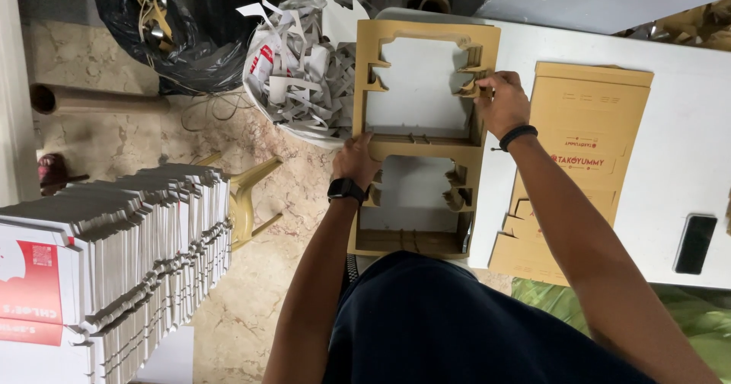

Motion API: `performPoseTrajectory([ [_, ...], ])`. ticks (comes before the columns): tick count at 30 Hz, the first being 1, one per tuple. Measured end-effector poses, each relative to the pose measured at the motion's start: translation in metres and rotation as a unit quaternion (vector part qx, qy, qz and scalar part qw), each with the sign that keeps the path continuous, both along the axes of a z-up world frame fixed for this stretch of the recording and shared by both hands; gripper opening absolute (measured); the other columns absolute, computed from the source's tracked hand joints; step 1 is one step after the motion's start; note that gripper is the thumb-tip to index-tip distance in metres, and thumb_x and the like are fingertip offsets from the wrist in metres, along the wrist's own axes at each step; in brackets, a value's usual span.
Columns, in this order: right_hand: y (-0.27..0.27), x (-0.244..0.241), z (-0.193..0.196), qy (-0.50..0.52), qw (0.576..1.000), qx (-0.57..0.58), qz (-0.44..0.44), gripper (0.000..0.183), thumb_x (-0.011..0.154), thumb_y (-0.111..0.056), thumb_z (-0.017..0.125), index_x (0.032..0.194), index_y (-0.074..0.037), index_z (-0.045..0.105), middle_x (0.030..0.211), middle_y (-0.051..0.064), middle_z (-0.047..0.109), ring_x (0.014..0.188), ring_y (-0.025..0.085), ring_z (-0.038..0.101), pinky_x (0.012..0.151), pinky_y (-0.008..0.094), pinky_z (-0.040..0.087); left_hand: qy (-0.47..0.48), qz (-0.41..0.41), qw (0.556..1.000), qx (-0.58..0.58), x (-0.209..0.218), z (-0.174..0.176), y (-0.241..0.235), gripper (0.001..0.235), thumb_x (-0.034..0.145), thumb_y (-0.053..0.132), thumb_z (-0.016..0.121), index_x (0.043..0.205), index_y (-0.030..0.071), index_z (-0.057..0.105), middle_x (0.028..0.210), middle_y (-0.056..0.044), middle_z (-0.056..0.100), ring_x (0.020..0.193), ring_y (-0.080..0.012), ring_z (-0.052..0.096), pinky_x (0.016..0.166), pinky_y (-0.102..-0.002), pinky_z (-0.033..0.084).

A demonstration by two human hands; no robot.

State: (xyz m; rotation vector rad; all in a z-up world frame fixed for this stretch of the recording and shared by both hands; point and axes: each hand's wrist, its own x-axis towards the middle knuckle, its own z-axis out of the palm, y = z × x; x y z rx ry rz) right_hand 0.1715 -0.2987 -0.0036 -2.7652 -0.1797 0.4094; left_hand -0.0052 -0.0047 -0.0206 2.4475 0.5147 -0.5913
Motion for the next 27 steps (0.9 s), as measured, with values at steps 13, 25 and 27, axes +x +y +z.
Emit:
performPoseTrajectory([
  [13,-0.012,-0.107,0.048,-0.062,0.969,0.180,-0.156,0.060,0.096,-0.013,0.078,0.146,-0.014,0.046,0.142,0.021,0.043,0.103,0.042,0.068,0.087,0.053,0.058,-0.018,0.023,0.999,-0.026,-0.004,0.035,-0.001,0.060,0.079,0.018,0.072,0.135,0.031,0.055,0.133,-0.015,0.058,0.100,-0.0495,0.071,0.088,-0.062,0.058],
  [25,-0.238,-0.360,-0.064,-0.153,0.791,-0.155,-0.573,0.064,0.080,-0.020,0.084,0.133,-0.018,0.049,0.124,0.017,0.049,0.111,0.046,0.060,0.092,0.060,0.053,-0.359,0.155,0.916,-0.091,-0.149,-0.015,0.026,0.087,0.085,0.016,0.084,0.159,0.016,0.040,0.161,-0.021,0.034,0.146,-0.0410,0.038,0.120,-0.055,0.034],
  [27,-0.266,-0.389,-0.086,0.062,0.613,0.011,-0.787,0.063,0.100,-0.042,0.066,0.146,-0.020,0.029,0.144,0.019,0.035,0.136,0.044,0.049,0.113,0.059,0.042,-0.306,0.230,0.923,-0.043,-0.194,-0.022,0.038,0.078,0.082,0.018,0.083,0.151,0.018,0.048,0.153,-0.015,0.040,0.142,-0.0386,0.042,0.120,-0.054,0.035],
])
